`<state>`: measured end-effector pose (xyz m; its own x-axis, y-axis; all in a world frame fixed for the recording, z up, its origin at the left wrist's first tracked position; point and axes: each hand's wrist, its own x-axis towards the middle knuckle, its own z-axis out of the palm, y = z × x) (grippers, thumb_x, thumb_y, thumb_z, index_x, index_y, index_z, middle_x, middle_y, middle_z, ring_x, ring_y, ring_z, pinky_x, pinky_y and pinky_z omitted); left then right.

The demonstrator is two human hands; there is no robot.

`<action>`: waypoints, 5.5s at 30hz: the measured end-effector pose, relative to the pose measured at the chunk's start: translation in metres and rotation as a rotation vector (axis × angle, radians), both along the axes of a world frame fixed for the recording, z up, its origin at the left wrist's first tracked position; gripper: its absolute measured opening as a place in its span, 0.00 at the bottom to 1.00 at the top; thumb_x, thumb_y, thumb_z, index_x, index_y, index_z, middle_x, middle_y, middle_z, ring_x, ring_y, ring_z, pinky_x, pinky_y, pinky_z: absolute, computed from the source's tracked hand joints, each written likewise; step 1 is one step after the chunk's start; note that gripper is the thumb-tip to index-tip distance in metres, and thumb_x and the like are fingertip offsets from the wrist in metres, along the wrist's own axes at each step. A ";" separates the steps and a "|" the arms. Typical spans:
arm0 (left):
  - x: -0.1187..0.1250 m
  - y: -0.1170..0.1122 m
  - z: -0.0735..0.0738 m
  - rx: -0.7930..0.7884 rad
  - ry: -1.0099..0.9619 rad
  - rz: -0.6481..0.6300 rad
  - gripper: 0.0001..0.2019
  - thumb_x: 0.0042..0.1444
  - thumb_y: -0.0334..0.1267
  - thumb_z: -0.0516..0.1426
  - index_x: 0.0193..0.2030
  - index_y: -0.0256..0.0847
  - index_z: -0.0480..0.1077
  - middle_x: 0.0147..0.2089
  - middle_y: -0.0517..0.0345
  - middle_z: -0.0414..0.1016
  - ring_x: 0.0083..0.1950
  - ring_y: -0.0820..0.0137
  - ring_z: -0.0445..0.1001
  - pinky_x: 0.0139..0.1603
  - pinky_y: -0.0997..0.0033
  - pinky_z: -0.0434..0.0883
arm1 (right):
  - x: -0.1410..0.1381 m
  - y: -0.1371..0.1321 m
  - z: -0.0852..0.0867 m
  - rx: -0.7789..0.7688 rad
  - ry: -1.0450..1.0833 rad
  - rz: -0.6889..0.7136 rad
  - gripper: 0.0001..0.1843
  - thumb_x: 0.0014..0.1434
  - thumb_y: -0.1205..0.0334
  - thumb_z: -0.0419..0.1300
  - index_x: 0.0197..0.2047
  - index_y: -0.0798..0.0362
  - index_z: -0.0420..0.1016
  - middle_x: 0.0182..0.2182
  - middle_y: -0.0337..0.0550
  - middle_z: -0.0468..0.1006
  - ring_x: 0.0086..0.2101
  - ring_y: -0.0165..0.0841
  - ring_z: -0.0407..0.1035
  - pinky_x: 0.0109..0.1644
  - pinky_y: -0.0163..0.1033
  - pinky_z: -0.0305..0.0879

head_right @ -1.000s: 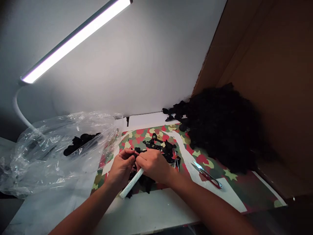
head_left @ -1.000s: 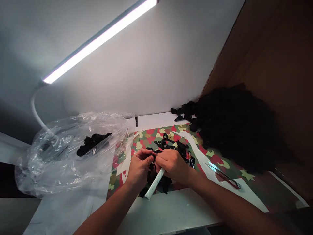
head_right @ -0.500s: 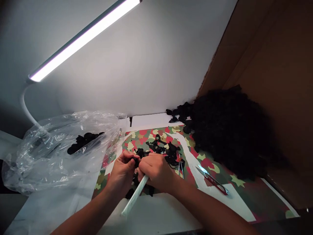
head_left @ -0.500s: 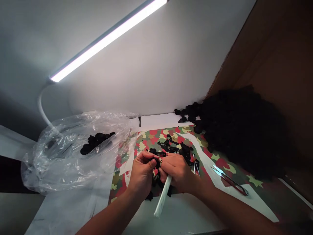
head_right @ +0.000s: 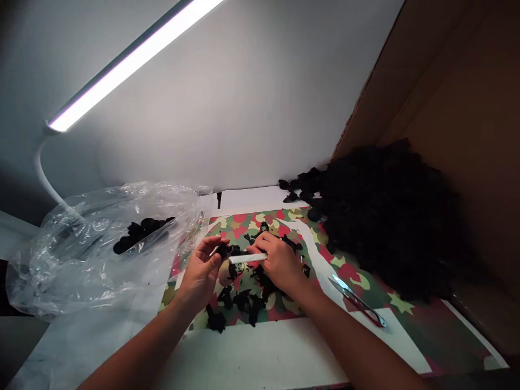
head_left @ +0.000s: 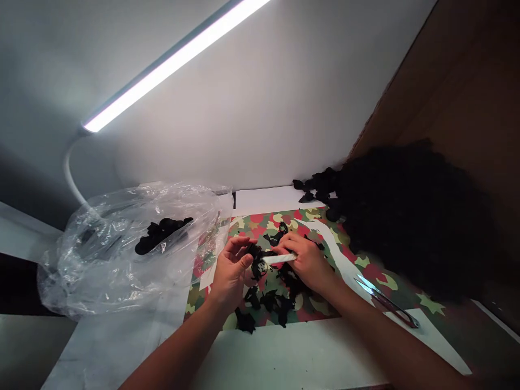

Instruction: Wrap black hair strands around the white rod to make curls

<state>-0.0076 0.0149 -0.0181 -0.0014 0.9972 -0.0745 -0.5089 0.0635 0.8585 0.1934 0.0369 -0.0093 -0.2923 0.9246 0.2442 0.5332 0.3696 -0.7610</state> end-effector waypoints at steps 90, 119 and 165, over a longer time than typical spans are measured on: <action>0.003 -0.014 0.013 0.455 0.446 0.071 0.09 0.48 0.36 0.72 0.29 0.39 0.76 0.29 0.56 0.82 0.32 0.68 0.80 0.34 0.72 0.78 | 0.005 -0.023 0.024 -0.086 0.526 -0.084 0.30 0.72 0.42 0.44 0.37 0.49 0.81 0.33 0.43 0.78 0.29 0.33 0.71 0.37 0.40 0.70; -0.002 -0.007 0.011 0.351 0.645 -0.064 0.08 0.49 0.38 0.70 0.29 0.39 0.77 0.27 0.56 0.80 0.27 0.70 0.76 0.28 0.73 0.74 | 0.016 -0.026 0.040 -0.219 0.232 0.207 0.09 0.62 0.61 0.63 0.29 0.50 0.73 0.42 0.42 0.86 0.35 0.35 0.78 0.35 0.37 0.69; 0.002 -0.010 0.010 0.130 0.653 -0.281 0.19 0.49 0.30 0.67 0.40 0.43 0.61 0.29 0.64 0.79 0.29 0.73 0.73 0.30 0.75 0.66 | 0.000 -0.030 0.029 -0.267 0.302 0.196 0.08 0.61 0.60 0.63 0.30 0.51 0.76 0.42 0.44 0.85 0.33 0.36 0.76 0.42 0.42 0.71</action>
